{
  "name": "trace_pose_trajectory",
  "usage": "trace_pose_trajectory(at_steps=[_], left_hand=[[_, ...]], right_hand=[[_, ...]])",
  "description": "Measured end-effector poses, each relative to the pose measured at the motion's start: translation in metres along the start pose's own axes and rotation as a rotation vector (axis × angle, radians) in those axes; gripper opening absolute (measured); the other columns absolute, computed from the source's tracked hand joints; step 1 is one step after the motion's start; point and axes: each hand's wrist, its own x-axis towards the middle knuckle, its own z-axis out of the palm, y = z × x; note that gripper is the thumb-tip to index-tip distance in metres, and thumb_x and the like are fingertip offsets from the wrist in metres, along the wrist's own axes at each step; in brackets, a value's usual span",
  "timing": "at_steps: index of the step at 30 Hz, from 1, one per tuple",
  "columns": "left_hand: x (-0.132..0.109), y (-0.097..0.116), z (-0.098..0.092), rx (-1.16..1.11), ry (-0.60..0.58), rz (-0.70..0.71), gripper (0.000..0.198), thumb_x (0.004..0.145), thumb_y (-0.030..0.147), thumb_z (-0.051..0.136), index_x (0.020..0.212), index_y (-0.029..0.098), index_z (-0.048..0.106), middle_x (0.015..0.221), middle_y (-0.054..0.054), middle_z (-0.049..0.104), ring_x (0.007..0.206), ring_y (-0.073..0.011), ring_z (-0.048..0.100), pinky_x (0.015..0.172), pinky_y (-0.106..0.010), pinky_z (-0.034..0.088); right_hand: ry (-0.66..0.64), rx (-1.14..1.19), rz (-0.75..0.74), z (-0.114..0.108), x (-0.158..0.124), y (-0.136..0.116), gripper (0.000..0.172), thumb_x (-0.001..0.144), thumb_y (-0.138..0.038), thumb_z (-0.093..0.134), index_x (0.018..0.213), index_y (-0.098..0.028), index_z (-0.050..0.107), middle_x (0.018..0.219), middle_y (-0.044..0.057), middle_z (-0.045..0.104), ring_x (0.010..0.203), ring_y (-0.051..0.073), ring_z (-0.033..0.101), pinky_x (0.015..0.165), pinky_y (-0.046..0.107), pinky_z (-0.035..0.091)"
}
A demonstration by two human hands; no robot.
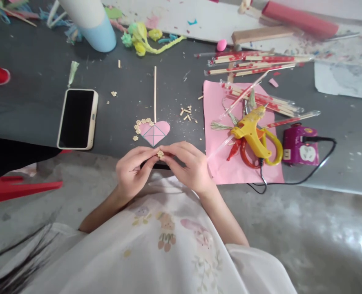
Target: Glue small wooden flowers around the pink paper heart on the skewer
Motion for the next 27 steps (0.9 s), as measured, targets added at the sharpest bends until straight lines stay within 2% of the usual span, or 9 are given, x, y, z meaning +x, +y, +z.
trace_pose_trajectory(at_steps=[4, 8, 11, 16, 21, 27], left_hand=[[-0.01, -0.003, -0.017, 0.038, -0.097, -0.048, 0.045, 0.093, 0.006, 0.054, 0.133, 0.024, 0.062, 0.102, -0.004, 0.072, 0.089, -0.0107, 0.066, 0.083, -0.023, 0.055], [-0.01, -0.003, -0.031, 0.133, -0.105, -0.032, 0.048, 0.094, 0.008, 0.05, 0.138, 0.025, 0.057, 0.106, -0.005, 0.071, 0.092, -0.0119, 0.067, 0.085, -0.024, 0.055], [-0.005, -0.01, -0.039, 0.316, -0.035, -0.033, 0.041, 0.093, 0.012, 0.054, 0.132, 0.022, 0.061, 0.106, -0.006, 0.072, 0.094, -0.0144, 0.067, 0.086, -0.027, 0.055], [0.006, -0.029, -0.05, 0.676, 0.065, -0.063, 0.019, 0.09, 0.023, 0.063, 0.106, 0.02, 0.072, 0.092, -0.006, 0.07, 0.083, -0.018, 0.063, 0.079, -0.032, 0.051], [0.014, -0.036, -0.046, 0.733, 0.017, -0.079, 0.011, 0.088, 0.029, 0.068, 0.092, 0.02, 0.072, 0.086, -0.005, 0.066, 0.08, -0.0191, 0.057, 0.074, -0.033, 0.048], [0.018, -0.04, -0.042, 0.72, 0.01, -0.065, 0.006, 0.087, 0.027, 0.069, 0.087, 0.021, 0.071, 0.083, -0.004, 0.065, 0.077, -0.0193, 0.055, 0.071, -0.033, 0.045]], right_hand=[[-0.067, -0.055, -0.036, 0.01, 0.009, -0.005, 0.02, 0.088, -0.012, 0.067, 0.103, -0.021, 0.074, 0.094, 0.005, 0.078, 0.085, 0.017, 0.073, 0.075, 0.032, 0.061], [-0.142, -0.073, -0.043, 0.021, 0.02, -0.008, 0.016, 0.089, -0.014, 0.065, 0.102, -0.02, 0.072, 0.093, 0.006, 0.077, 0.086, 0.017, 0.072, 0.076, 0.031, 0.06], [-0.2, -0.132, -0.04, 0.025, 0.029, -0.007, 0.012, 0.09, -0.016, 0.063, 0.1, -0.019, 0.07, 0.088, 0.005, 0.075, 0.081, 0.017, 0.07, 0.074, 0.031, 0.058], [-0.259, -0.268, -0.017, 0.025, 0.042, -0.005, 0.009, 0.091, -0.018, 0.061, 0.096, -0.016, 0.068, 0.086, 0.007, 0.073, 0.079, 0.018, 0.068, 0.073, 0.032, 0.056], [-0.285, -0.282, 0.018, 0.024, 0.044, -0.004, 0.01, 0.092, -0.018, 0.059, 0.096, -0.017, 0.068, 0.085, 0.006, 0.072, 0.08, 0.019, 0.067, 0.073, 0.033, 0.054], [-0.29, -0.25, 0.062, 0.025, 0.04, -0.004, 0.01, 0.092, -0.019, 0.06, 0.096, -0.02, 0.068, 0.085, 0.004, 0.073, 0.079, 0.018, 0.068, 0.073, 0.031, 0.054]])
